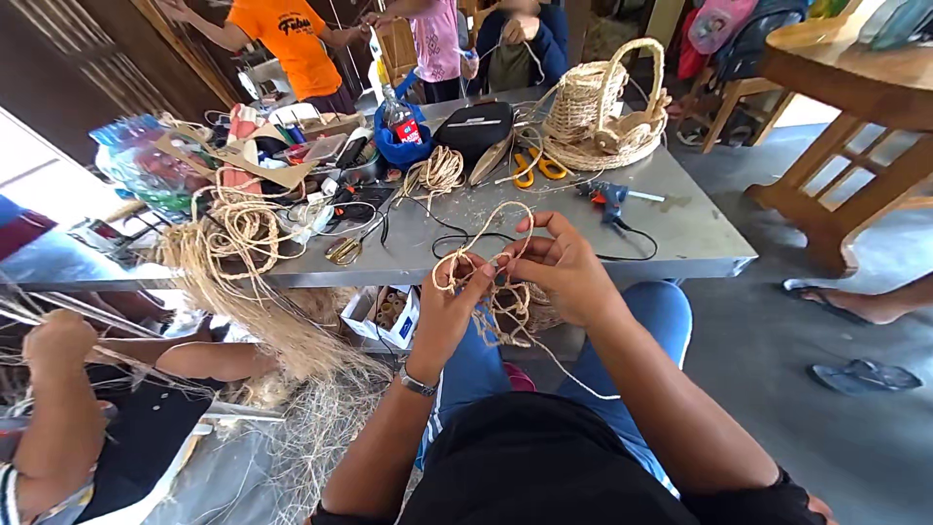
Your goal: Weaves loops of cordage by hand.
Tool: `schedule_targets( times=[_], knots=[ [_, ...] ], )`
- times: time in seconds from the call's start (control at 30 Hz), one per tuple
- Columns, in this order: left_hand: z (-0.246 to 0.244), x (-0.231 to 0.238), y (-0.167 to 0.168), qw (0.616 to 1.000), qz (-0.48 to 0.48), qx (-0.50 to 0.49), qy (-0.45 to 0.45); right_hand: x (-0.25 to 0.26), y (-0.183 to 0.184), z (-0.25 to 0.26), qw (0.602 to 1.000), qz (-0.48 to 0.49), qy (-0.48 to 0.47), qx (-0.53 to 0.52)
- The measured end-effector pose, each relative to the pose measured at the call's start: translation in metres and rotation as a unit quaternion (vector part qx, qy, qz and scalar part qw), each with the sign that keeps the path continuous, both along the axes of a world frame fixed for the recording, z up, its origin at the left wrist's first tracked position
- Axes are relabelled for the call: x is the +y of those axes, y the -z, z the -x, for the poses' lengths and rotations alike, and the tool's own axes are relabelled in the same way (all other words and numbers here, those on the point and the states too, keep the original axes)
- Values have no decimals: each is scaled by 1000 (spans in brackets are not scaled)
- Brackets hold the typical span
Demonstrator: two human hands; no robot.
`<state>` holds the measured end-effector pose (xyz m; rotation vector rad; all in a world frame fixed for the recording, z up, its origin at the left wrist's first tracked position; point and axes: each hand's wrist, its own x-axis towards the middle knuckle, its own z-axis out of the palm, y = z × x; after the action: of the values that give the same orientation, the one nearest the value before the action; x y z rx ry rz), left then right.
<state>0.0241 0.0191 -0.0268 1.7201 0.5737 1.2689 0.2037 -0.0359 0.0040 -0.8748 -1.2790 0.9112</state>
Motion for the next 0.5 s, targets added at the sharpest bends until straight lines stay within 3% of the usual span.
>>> schedule_targets(
  times=[0.3,0.5],
  knots=[
    [1,0,-10,1000,16,-18,4,5,6,14,983,-133,117,-54],
    [4,-3,-12,999,-36,0,-26,8,14,13,931,-248,162,-215]
  ],
)
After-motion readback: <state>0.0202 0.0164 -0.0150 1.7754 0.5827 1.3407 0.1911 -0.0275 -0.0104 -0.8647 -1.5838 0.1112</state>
